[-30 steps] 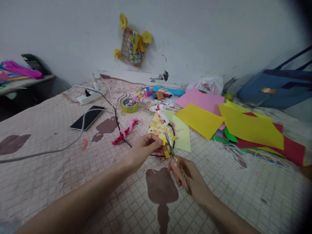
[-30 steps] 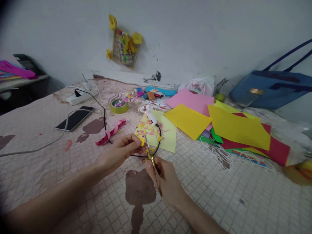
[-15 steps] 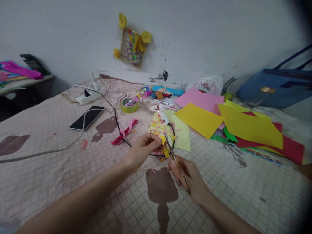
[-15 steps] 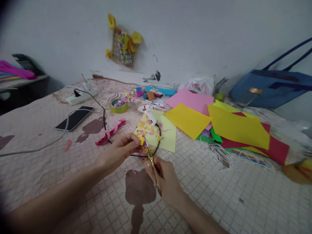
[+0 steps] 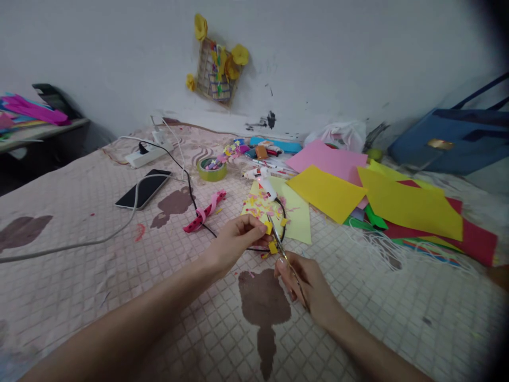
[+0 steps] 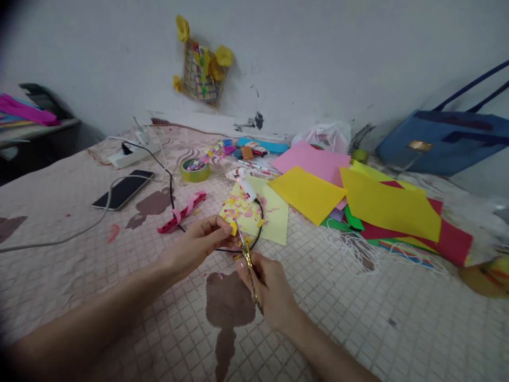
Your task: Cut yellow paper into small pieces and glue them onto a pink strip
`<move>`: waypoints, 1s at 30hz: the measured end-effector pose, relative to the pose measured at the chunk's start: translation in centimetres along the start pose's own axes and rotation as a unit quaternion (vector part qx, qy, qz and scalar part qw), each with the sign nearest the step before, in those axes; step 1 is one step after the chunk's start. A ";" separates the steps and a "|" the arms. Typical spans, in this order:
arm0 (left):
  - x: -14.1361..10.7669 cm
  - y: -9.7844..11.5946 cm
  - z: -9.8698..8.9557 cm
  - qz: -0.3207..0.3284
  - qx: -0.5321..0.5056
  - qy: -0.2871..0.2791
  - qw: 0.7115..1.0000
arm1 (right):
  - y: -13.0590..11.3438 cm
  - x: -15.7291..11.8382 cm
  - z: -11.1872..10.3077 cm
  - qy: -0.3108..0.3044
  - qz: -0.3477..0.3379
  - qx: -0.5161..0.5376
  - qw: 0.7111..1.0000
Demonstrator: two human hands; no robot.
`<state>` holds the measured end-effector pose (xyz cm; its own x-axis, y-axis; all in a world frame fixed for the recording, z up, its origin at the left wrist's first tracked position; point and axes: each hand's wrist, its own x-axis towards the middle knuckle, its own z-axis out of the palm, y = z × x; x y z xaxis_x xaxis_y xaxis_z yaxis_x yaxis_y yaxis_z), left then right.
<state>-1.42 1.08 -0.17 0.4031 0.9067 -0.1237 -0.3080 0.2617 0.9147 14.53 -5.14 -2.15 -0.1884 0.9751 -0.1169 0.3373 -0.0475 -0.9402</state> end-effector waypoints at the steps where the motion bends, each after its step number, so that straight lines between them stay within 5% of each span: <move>1: 0.0 0.0 0.0 -0.001 0.000 -0.001 1.000 | 0.0 0.0 0.0 0.003 0.000 -0.002 1.000; 30: 0.0 0.4 0.0 -0.003 0.004 -0.003 1.000 | -0.1 -0.1 0.0 0.006 0.001 -0.007 1.000</move>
<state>-1.56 1.16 0.15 0.4097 0.9033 -0.1272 -0.2989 0.2647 0.9168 14.48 -5.21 -2.10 -0.1770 0.9774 -0.1153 0.3515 -0.0466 -0.9350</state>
